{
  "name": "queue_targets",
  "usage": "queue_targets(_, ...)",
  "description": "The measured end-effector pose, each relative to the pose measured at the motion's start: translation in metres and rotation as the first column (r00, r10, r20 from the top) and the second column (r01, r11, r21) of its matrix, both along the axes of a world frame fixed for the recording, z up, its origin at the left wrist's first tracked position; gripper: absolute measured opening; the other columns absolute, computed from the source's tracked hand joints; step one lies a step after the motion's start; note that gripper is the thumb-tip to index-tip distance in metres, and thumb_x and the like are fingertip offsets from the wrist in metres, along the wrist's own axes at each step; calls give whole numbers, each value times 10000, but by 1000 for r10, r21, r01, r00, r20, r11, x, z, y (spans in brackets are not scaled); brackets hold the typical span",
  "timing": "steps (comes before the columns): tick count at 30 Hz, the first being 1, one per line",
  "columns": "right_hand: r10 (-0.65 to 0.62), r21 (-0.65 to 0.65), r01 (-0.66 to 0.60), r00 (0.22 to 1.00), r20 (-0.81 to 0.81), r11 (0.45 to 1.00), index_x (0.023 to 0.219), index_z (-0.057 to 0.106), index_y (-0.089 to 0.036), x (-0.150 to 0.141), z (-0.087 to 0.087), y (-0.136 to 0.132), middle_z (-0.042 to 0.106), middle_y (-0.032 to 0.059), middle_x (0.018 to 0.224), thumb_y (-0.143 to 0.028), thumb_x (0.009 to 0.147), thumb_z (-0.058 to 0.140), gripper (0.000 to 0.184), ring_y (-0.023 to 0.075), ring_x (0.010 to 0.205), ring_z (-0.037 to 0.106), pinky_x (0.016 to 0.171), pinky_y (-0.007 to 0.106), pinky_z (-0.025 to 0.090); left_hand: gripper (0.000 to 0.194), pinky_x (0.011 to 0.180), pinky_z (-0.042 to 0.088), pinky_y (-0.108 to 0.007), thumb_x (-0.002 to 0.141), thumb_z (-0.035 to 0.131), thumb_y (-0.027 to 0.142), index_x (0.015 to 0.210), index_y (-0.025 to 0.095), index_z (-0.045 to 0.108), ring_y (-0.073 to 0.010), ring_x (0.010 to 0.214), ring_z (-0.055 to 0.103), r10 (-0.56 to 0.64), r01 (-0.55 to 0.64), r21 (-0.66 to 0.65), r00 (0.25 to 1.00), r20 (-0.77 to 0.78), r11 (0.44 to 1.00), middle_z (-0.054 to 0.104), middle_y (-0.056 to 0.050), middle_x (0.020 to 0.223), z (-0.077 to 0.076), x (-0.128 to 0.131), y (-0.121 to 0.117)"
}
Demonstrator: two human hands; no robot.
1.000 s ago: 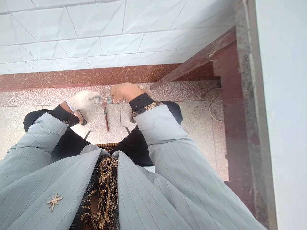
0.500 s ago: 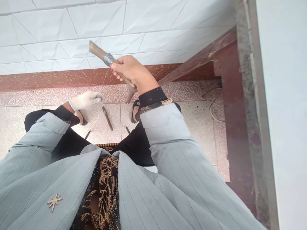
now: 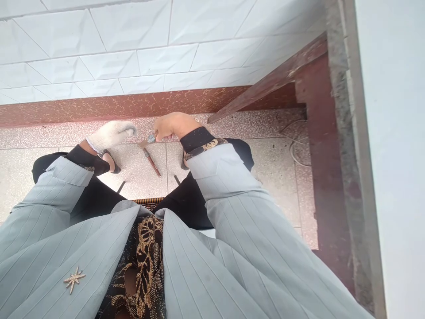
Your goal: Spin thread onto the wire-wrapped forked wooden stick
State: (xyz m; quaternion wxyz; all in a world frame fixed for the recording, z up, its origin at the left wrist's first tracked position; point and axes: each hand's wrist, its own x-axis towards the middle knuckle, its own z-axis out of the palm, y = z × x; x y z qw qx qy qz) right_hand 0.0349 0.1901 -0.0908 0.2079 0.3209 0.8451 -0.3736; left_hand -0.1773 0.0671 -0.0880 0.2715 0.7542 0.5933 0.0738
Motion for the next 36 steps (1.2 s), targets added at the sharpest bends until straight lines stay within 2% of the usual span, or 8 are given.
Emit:
queue_targets(3,154,-80,-143,975,163,987,682,702,-181,-4,17,-14,587,-17,578,-156,846,813,200,170,649,599,712,310,447,318,896,488,-332,1012,457,306,1121,213,741,-208,994,688,51,-51,8,999,-6,999,769,-50,1080,-1,-6,2)
queue_targets(7,218,-349,-244,969,-112,905,755,707,-192,5,40,-16,572,-50,596,-238,847,836,166,118,605,530,644,256,417,312,879,502,-354,1018,453,310,1102,202,733,-221,965,683,115,-115,-9,993,-24,993,763,-68,1056,-1,-6,4)
queue_targets(11,-323,-496,-12,745,-584,868,820,631,-213,19,50,-4,588,-34,713,-328,962,721,204,96,612,475,615,235,410,309,853,518,-360,1004,443,282,1073,176,725,-209,891,669,90,-91,-74,996,-13,993,758,-73,1012,-3,3,3)
queue_targets(14,-647,-621,252,508,-569,743,808,573,-226,18,48,1,553,-22,734,-297,1048,618,254,97,589,447,562,234,390,308,880,519,-335,988,441,279,1062,187,726,-183,887,665,2,5,-95,997,74,995,760,-42,1007,-6,9,2)
queue_targets(17,-734,-600,433,492,-468,673,826,550,-233,12,44,1,540,-15,743,-296,1069,594,256,106,600,444,545,238,391,317,871,511,-328,982,436,304,1046,194,727,-181,876,661,-71,86,-129,991,112,988,755,-33,974,-8,12,1)
queue_targets(21,-506,-103,509,771,-387,855,813,551,-239,7,32,5,625,37,782,-342,997,673,243,153,697,549,682,300,492,333,884,503,-333,987,439,320,1078,196,734,-199,915,679,-125,140,-168,988,96,976,766,-45,1010,-8,14,-2)
queue_targets(26,-176,321,225,969,-174,920,780,679,-213,6,2,16,648,69,735,-345,848,836,216,252,871,667,778,357,521,329,865,487,-335,993,452,323,1096,208,743,-214,903,679,-108,108,-161,994,8,981,761,-48,986,-1,16,-4)
queue_targets(36,256,-219,-233,963,81,947,772,734,-170,-5,28,-24,577,-39,586,-105,902,735,145,142,600,548,680,289,422,312,886,485,-342,1031,458,318,1126,224,740,-227,984,683,45,-49,-52,996,-80,997,759,-51,1051,-4,4,3)
